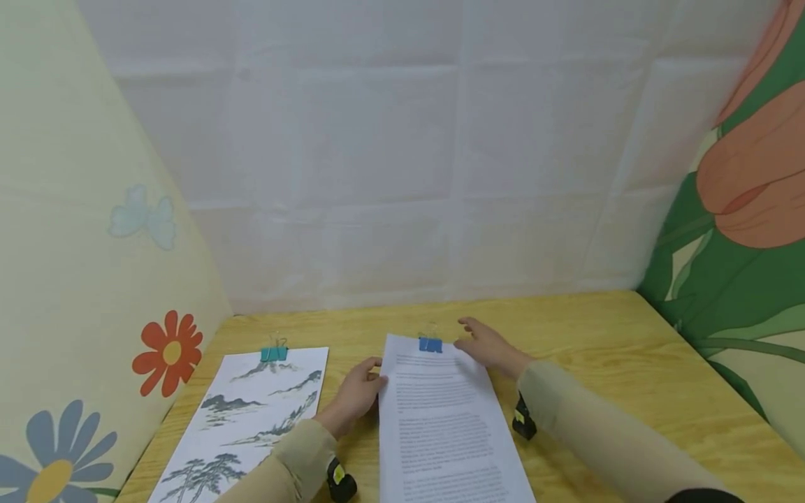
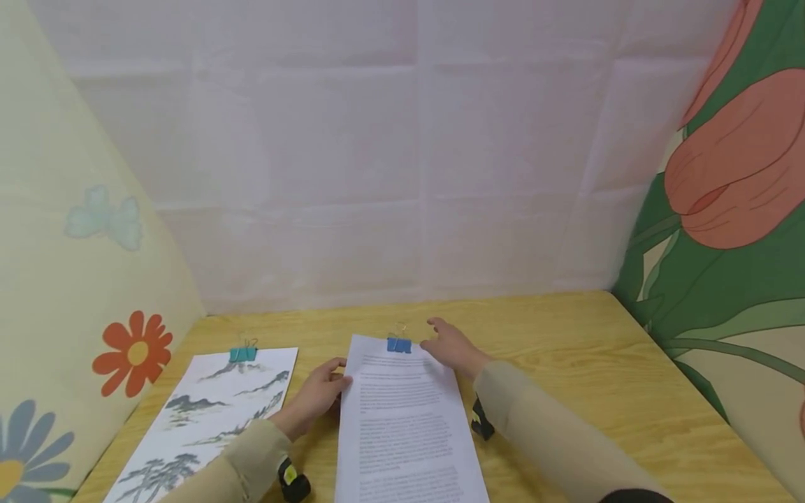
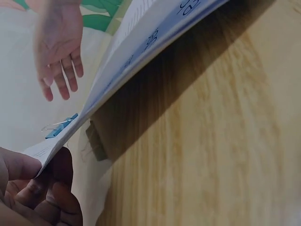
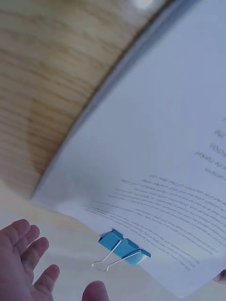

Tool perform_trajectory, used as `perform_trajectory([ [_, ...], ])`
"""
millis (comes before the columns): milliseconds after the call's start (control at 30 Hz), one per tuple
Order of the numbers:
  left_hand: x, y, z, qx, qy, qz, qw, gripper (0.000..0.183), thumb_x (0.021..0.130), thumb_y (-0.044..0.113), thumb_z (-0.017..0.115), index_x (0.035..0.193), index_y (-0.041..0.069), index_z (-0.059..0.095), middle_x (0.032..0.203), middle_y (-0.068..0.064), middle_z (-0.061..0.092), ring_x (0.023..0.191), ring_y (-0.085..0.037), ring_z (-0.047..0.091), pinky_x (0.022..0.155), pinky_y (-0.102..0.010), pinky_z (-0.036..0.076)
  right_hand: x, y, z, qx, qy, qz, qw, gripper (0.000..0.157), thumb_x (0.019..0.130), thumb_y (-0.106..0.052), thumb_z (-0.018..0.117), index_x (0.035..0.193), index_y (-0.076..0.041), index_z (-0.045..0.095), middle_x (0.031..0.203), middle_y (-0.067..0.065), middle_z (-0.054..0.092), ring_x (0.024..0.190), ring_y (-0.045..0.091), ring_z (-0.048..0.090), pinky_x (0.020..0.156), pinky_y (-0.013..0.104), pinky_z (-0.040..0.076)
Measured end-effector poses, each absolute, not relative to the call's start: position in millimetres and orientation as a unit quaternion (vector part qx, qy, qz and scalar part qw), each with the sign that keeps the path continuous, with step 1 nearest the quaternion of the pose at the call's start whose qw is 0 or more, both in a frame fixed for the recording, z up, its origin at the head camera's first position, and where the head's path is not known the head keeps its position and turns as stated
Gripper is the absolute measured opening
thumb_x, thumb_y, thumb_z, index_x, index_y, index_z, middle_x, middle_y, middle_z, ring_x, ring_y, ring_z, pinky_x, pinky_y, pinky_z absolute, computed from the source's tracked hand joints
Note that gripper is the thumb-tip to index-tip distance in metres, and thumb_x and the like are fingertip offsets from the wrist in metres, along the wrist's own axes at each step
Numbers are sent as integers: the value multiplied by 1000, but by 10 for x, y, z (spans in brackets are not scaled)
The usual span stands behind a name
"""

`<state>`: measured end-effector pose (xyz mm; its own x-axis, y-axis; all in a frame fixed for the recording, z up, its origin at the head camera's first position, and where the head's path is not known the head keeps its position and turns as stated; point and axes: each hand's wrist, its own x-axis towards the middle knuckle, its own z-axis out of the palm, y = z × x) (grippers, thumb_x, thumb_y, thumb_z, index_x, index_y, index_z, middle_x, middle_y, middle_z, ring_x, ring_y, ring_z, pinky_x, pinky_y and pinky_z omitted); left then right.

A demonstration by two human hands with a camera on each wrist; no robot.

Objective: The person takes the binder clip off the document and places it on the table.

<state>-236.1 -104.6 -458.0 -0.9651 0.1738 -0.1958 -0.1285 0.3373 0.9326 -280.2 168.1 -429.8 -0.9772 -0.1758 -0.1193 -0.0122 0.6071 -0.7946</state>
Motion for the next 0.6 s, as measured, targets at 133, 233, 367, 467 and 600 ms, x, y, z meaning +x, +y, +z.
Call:
perform_trajectory([
  [133, -2341, -1031, -4593, 29, 797, 589, 129, 34, 106, 5, 48, 139, -2, 52, 102, -12, 69, 85, -20, 67, 73, -34, 52, -2838, 1616, -4272, -67, 893, -436, 86, 62, 104, -21, 56, 158, 1, 33, 156, 29, 39, 141, 47, 40, 111, 60, 37],
  [233, -2324, -1013, -4593, 42, 792, 597, 121, 33, 106, 4, 48, 138, -2, 53, 100, -12, 69, 83, -20, 67, 72, -34, 52, -2868, 1575, -4247, -74, 896, -431, 77, 62, 104, -21, 57, 157, 1, 35, 154, 29, 41, 140, 47, 41, 111, 59, 37],
  [367, -2310, -997, -4594, 53, 789, 602, 114, 32, 106, 4, 49, 137, -3, 54, 98, -11, 69, 82, -19, 66, 69, -34, 52, -2917, 1534, -4238, -68, 897, -431, 76, 59, 105, -22, 56, 156, 1, 37, 152, 28, 45, 139, 46, 43, 110, 59, 38],
  [467, -2300, -990, -4595, 57, 787, 604, 112, 32, 106, 3, 49, 136, -4, 54, 97, -11, 69, 81, -18, 66, 69, -34, 51, -2936, 1519, -4231, -61, 894, -437, 85, 54, 107, -24, 54, 154, 0, 42, 147, 24, 51, 136, 43, 48, 108, 57, 40],
  [600, -2290, -996, -4587, 65, 783, 609, 110, 32, 106, 3, 48, 136, -5, 54, 95, -10, 69, 79, -17, 65, 68, -32, 50, -2958, 1504, -4202, -59, 895, -432, 88, 46, 108, -26, 51, 145, 1, 52, 141, 21, 57, 131, 40, 52, 107, 56, 42],
])
